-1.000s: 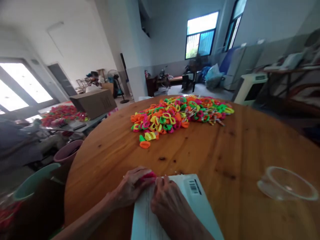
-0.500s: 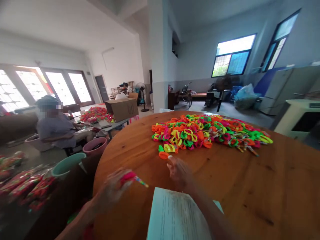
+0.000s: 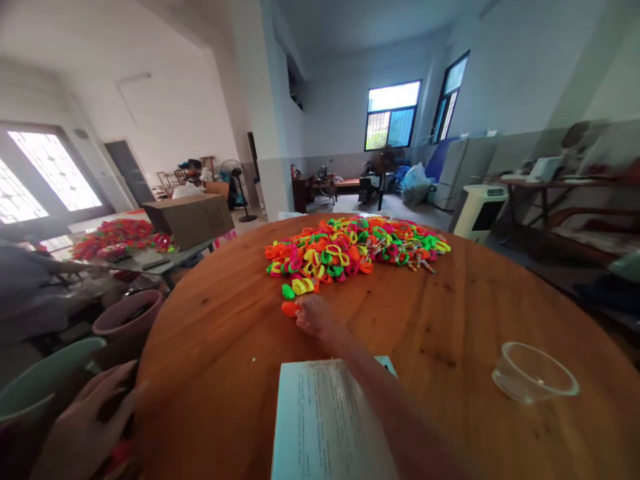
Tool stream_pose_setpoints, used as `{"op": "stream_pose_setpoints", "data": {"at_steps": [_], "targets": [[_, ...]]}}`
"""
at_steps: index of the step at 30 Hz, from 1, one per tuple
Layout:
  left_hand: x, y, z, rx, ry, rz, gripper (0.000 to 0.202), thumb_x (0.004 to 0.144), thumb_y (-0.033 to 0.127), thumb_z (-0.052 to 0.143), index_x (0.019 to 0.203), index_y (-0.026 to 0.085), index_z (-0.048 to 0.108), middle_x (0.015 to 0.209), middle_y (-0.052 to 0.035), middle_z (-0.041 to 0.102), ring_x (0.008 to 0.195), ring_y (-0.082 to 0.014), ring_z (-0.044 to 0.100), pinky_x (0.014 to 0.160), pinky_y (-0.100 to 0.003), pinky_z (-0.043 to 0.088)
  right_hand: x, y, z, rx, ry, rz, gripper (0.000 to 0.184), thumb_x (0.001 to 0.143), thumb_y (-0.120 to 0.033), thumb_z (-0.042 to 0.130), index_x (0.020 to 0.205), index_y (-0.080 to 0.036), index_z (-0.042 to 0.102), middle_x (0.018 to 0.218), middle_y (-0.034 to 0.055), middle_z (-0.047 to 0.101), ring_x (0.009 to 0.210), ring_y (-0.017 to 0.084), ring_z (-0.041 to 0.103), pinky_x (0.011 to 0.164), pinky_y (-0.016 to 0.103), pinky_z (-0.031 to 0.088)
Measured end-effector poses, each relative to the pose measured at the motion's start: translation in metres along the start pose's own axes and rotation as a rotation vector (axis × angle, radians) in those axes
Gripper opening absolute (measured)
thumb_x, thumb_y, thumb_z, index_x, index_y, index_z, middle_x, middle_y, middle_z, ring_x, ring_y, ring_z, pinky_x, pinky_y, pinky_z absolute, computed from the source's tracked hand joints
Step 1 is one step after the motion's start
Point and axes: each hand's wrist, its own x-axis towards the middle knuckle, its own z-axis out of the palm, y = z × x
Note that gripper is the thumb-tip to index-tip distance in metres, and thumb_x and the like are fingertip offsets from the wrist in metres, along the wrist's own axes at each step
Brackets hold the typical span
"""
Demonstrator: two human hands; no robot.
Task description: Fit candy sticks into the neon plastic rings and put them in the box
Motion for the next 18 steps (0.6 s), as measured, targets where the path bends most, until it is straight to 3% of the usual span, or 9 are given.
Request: {"op": "stream_pose_setpoints", "data": {"at_steps": [2,6,8,10,14,18], "targets": [[0.014,0.035,0.028,-0.074,-0.076,0.075,0.047,0.089,0.051,0.055,0.126,0.022,0.057,0.123,-0.0097,0.064,0.103,-0.0269,0.067,0.093,-0.042,0.057,-0.018,-0.014,-0.017,-0.029,-0.05,-0.058,0.015,0.09,-0.017,0.051,0.086,-0.015,0.066,0.081,0.006,0.067,0.068,0.014,0.058,0.06,0.025,0.037],[0.043,0.112,0.08,-0.253,-0.367,0.31,0.044,0.092,0.042,0.054,0.133,0.024,0.052,0.115,-0.0076,0.067,0.107,-0.023,0.064,0.096,-0.037,0.054,-0.065,-0.043,-0.054,-0.129,-0.105,-0.159,0.027,0.086,-0.014,0.05,0.111,-0.017,0.061,0.099,0.0087,0.066,0.071,0.016,0.058,0.057,0.028,0.036],[0.053,0.144,0.097,-0.34,-0.534,0.415,0.036,0.094,0.036,0.051,0.127,0.023,0.056,0.107,-0.007,0.069,0.104,-0.0217,0.064,0.096,-0.035,0.052,-0.085,-0.05,-0.065,-0.199,-0.103,-0.244,0.027,0.088,-0.014,0.048,0.113,-0.015,0.059,0.098,0.0101,0.064,0.074,0.019,0.058,0.057,0.029,0.037],[0.061,0.17,0.106,-0.421,-0.667,0.476,0.029,0.096,0.035,0.049,0.119,0.021,0.061,0.098,-0.0063,0.068,0.093,-0.0195,0.065,0.086,-0.03,0.052,-0.1,-0.051,-0.071,-0.248,-0.069,-0.328,0.021,0.092,-0.013,0.044,0.108,-0.013,0.058,0.094,0.0103,0.063,0.077,0.02,0.058,0.057,0.03,0.039],[0.071,0.204,0.113,-0.53,-0.806,0.456,0.026,0.095,0.039,0.051,0.109,0.02,0.063,0.093,-0.0044,0.066,0.082,-0.016,0.061,0.074,-0.024,0.047,-0.12,-0.04,-0.074,-0.255,0.018,-0.326,0.013,0.092,-0.013,0.046,0.098,-0.014,0.057,0.093,0.0081,0.061,0.077,0.02,0.055,0.058,0.031,0.041],[0.077,0.215,0.123,-0.573,-0.877,0.431,0.026,0.089,0.042,0.059,0.1,0.019,0.064,0.088,-0.0019,0.064,0.077,-0.0146,0.057,0.069,-0.023,0.043,-0.131,-0.031,-0.075,-0.192,0.062,-0.279,0.011,0.092,-0.016,0.048,0.096,-0.015,0.058,0.094,0.0057,0.062,0.078,0.019,0.055,0.059,0.031,0.041]]}}
